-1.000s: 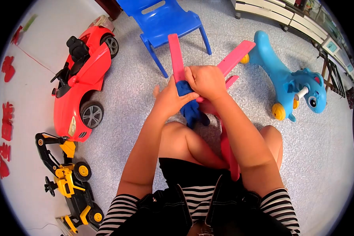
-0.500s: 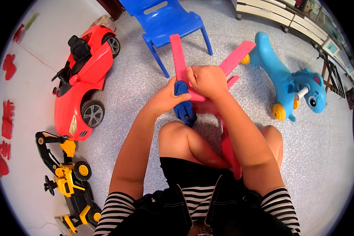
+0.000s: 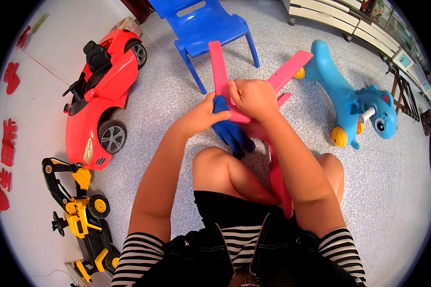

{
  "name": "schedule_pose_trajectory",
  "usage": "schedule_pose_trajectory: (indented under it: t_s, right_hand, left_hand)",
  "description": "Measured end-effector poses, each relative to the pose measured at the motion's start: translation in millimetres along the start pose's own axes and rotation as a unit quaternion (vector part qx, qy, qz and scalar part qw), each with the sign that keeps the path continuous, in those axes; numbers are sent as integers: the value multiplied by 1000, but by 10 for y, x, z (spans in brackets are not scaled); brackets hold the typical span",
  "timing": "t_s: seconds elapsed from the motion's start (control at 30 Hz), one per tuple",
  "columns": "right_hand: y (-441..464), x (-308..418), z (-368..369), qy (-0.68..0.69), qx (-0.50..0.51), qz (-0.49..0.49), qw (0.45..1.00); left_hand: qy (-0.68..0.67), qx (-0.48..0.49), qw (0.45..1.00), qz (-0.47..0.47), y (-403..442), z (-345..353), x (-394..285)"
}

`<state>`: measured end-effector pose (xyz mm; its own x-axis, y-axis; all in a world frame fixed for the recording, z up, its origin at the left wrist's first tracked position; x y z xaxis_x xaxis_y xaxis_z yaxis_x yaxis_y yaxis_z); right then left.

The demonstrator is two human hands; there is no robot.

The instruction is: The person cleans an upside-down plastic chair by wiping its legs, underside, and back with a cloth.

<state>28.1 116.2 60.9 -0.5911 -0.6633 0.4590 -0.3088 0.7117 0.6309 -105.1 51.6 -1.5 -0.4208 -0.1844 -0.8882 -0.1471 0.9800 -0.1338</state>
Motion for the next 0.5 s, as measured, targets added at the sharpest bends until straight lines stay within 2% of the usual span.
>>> schedule_pose_trajectory:
  t_s: [0.07, 0.2, 0.3, 0.4, 0.5]
  right_hand:
    - [4, 13, -15, 4, -7, -7, 1000]
    - [-9, -13, -7, 10, -23, -3, 1000]
    - [0, -27, -10, 2, -14, 10, 1000]
    - [9, -34, -6, 3, -8, 10, 1000]
    - [0, -33, -48, 17, -26, 16, 999]
  left_hand:
    - [-54, 58, 996, -26, -47, 25, -26]
    - [-26, 58, 997, -45, -46, 57, -24]
    - [23, 9, 998, -59, -20, 72, -39]
    - [63, -29, 997, -14, 90, 98, 17]
    - [165, -62, 984, -16, 63, 143, -73]
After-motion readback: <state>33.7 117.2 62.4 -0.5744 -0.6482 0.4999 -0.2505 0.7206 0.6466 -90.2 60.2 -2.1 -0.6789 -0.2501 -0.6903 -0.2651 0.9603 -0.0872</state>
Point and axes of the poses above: each hand's wrist, its own y-axis towards the middle knuckle, its own z-axis out of the palm, x = y × z, the point moved 9 cm from there along y, towards the middle knuckle, and after that the axes turned 13 degrees about -x, right-handed, at the moved point
